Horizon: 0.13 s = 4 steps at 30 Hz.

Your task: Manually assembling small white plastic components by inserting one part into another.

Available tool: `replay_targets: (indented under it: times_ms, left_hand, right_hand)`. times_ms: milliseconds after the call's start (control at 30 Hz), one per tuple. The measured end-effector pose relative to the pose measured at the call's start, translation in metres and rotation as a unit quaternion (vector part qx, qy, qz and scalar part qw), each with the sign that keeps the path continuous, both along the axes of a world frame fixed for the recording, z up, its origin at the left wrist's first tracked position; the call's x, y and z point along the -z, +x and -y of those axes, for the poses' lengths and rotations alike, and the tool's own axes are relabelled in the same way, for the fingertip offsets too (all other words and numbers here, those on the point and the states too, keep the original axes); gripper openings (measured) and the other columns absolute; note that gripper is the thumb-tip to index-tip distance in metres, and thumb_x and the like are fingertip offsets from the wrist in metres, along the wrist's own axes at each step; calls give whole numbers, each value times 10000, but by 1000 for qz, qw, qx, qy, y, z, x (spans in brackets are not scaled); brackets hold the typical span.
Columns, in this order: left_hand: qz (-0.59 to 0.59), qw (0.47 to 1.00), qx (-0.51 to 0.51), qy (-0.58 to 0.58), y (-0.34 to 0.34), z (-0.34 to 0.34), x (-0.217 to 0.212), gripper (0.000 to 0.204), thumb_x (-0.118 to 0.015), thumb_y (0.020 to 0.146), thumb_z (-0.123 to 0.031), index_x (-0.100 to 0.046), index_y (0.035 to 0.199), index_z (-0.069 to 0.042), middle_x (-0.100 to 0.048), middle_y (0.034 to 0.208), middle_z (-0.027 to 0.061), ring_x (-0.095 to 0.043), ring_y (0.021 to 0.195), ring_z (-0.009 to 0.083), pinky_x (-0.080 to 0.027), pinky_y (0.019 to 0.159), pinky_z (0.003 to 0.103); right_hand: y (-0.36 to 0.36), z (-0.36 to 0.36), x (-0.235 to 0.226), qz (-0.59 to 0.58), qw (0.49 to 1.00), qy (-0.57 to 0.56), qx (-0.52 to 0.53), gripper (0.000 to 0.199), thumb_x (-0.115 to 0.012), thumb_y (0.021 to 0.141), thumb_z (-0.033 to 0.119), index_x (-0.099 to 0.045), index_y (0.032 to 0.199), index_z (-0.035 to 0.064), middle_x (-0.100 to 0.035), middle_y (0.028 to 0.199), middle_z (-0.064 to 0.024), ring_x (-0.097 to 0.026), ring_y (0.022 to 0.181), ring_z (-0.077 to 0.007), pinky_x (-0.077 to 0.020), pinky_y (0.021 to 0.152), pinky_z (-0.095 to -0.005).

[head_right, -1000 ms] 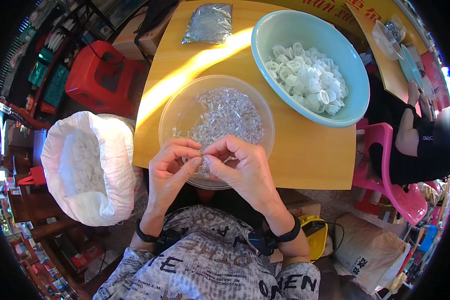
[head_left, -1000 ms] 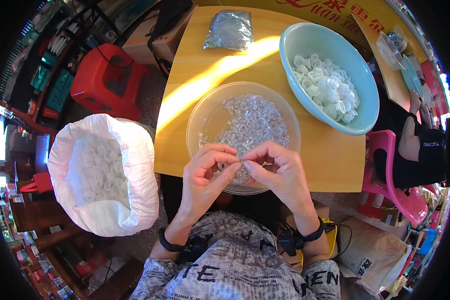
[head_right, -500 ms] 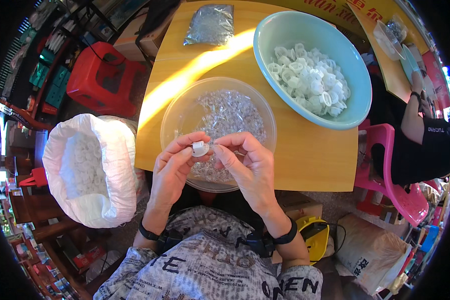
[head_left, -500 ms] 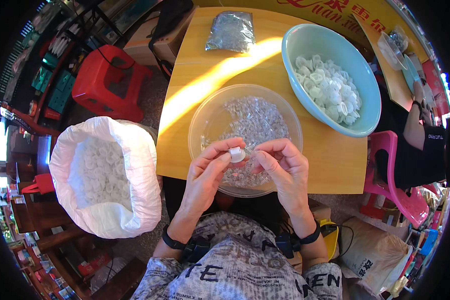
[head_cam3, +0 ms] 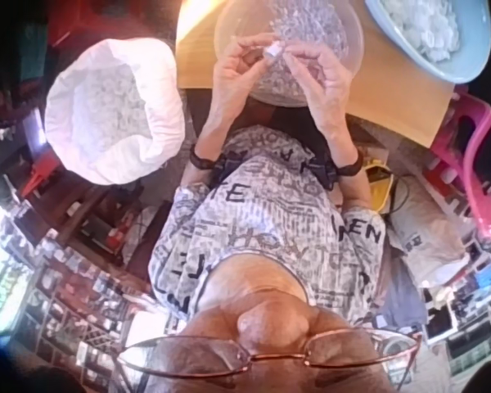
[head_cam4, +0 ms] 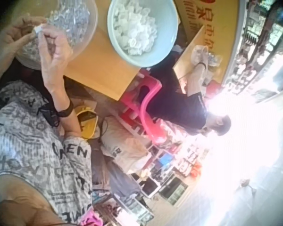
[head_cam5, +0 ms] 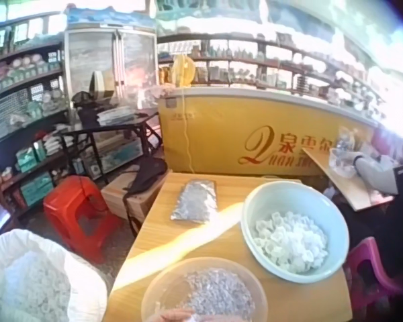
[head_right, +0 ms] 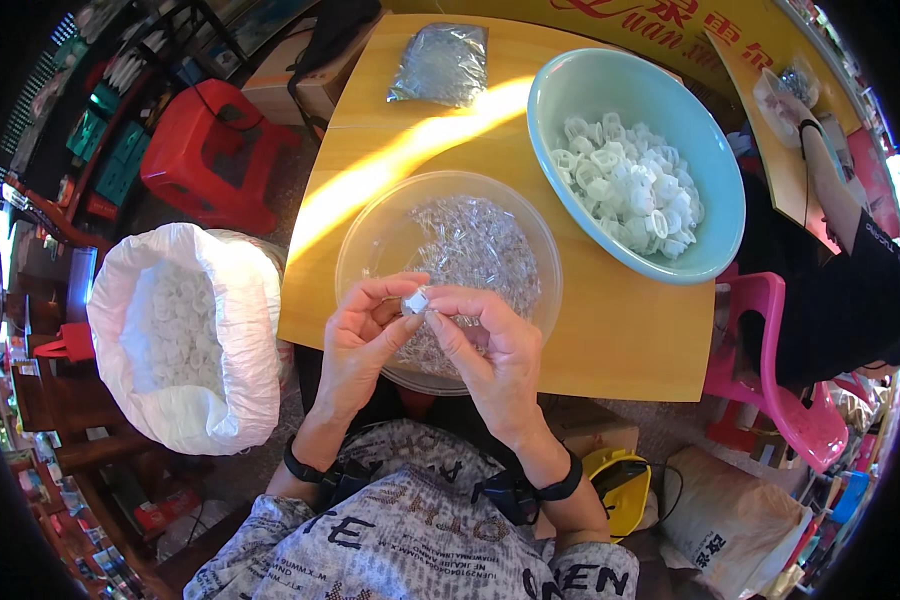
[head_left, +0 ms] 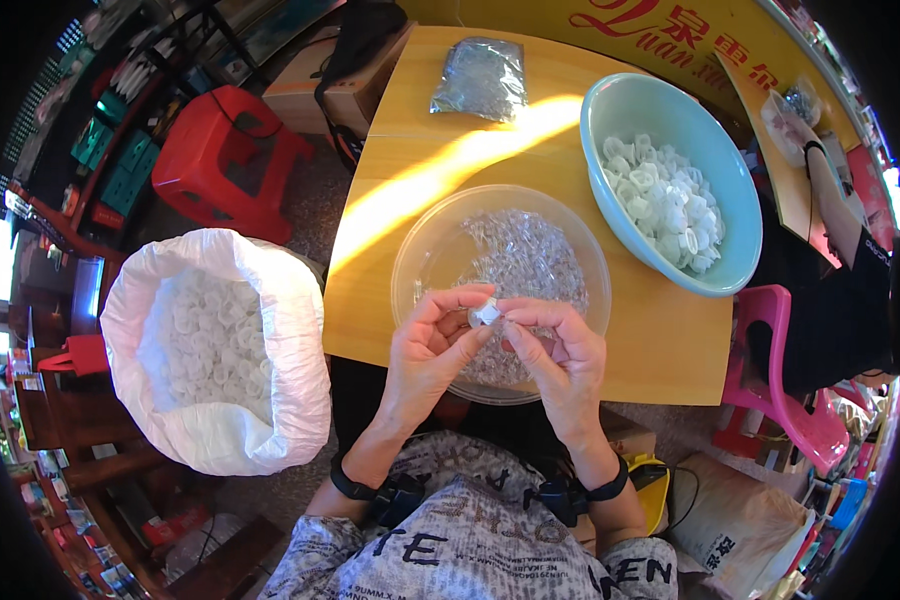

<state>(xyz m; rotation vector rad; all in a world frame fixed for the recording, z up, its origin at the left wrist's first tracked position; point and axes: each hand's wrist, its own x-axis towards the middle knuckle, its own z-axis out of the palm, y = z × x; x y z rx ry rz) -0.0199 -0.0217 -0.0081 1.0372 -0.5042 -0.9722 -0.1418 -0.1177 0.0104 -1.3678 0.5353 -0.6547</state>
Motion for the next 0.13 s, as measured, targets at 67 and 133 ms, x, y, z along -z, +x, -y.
replay_targets:
  times_ms: [67,133]
  left_hand:
    - [23,1000,6,4,1,0,2,396,-617,850,30,-488,1223,-9,-536,1262,133,-534,1128,179,-426,967,301]
    - [34,999,11,4,2,0,3,403,-616,852,29,-486,1232,-11,-527,1276,137,-520,1153,189,-410,988,311]
  right_hand:
    - [1,-1,1,0,999,-36,-3,121,-570,905,25,-576,1024,6,-606,1108,-139,-582,974,-137,-522,798,-259]
    - [3,-2,5,7,998,-65,25,138,-581,901,27,-599,1037,10,-634,1085,-111,-609,887,-100,-517,716,-200]
